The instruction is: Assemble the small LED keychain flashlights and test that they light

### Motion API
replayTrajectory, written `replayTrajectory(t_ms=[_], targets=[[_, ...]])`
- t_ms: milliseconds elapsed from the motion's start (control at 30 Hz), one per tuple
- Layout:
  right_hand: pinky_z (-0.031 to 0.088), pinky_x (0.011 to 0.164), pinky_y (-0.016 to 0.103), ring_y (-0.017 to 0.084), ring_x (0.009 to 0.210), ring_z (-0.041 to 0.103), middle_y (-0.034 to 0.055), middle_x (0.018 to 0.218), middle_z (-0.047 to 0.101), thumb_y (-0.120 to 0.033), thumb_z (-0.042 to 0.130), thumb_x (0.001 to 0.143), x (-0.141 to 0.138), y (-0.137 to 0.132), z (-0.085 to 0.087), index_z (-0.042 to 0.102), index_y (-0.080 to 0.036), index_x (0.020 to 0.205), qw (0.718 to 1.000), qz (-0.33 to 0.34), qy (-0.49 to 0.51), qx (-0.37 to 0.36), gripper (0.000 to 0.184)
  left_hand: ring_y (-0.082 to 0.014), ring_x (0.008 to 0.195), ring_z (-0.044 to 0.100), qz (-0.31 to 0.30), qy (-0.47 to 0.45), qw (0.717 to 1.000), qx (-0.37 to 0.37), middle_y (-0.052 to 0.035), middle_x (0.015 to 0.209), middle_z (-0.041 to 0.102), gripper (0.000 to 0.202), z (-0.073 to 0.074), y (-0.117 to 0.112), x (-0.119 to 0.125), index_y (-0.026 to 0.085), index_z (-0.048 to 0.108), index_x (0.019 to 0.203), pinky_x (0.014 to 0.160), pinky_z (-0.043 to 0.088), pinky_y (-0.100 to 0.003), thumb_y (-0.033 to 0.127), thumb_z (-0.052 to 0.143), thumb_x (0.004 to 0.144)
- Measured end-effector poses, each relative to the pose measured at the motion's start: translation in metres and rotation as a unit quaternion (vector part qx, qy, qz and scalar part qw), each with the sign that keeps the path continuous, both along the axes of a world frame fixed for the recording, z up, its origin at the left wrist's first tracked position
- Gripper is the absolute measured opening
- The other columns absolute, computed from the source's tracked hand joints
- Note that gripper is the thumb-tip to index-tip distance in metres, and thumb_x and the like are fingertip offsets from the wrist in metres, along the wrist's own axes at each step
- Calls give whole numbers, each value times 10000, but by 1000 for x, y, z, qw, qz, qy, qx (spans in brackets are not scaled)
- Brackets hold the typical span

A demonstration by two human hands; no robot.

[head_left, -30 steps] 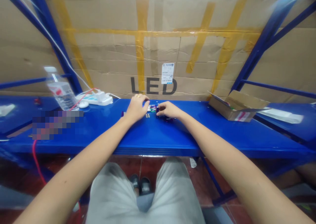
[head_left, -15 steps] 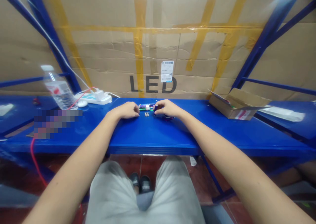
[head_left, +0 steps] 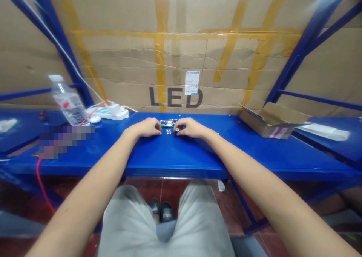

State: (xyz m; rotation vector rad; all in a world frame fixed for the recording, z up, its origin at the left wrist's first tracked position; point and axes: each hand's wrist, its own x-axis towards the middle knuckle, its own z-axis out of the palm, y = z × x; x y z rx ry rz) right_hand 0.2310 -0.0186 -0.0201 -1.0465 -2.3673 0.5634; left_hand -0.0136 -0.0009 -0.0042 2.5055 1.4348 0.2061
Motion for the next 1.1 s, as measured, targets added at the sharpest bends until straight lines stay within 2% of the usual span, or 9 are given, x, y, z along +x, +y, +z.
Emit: replayTrajectory(t_ms=[100, 300, 433, 633, 767, 900, 1100], targets=[[458, 723, 264, 155, 789, 609, 15, 869, 707, -141, 700, 711, -1, 0, 1, 731, -173, 875, 1000, 3, 11, -12, 170, -182, 738, 638, 5, 4, 1000, 11, -41, 808, 729, 150, -1, 0, 2, 190, 733, 830, 647, 447, -257, 222, 614, 744], [462, 720, 286, 160, 743, 604, 12, 773, 674, -262, 721, 708, -1, 0, 3, 668, -147, 813, 993, -12, 98, -59, 165, -169, 691, 607, 23, -18, 1000, -7, -39, 781, 707, 103, 0, -1, 4, 175, 708, 803, 623, 435, -260, 227, 666, 724], [448, 677, 277, 150, 694, 588, 13, 748, 670, -271, 722, 710, 0, 1, 1, 654, -148, 798, 994, -26, 71, -80, 166, -161, 664, 595, 22, -30, 999, 0, -33, 747, 695, 86, 0, -3, 6, 171, 705, 787, 614, 427, -259, 212, 677, 717], [434, 666, 269, 150, 710, 588, 11, 756, 662, -257, 712, 729, -1, 3, -2, 632, -155, 777, 997, -38, 53, -47, 138, -158, 645, 592, 8, -30, 999, 31, -31, 712, 693, 50, -2, -4, 7, 180, 702, 746, 599, 420, -255, 187, 660, 721], [437, 690, 270, 154, 738, 597, 16, 785, 677, -244, 703, 744, -1, 3, -3, 653, -150, 805, 997, -52, 52, -19, 122, -163, 662, 593, 2, -20, 996, 89, -45, 733, 694, 59, -8, 1, 9, 176, 692, 760, 626, 410, -268, 183, 634, 755], [439, 687, 272, 158, 744, 603, 16, 796, 686, -242, 705, 751, -3, 0, -2, 680, -151, 824, 998, -49, 45, -22, 119, -195, 704, 600, -1, -4, 991, 132, -71, 773, 692, 71, -15, 4, 12, 178, 694, 777, 643, 400, -288, 202, 628, 784], [438, 662, 273, 144, 685, 583, 13, 754, 680, -237, 712, 756, -3, -3, 0, 720, -147, 841, 998, -35, 14, -47, 124, -196, 735, 627, 2, -4, 994, 106, -75, 778, 702, 99, -13, 2, 13, 166, 699, 750, 666, 415, -281, 137, 606, 767]])
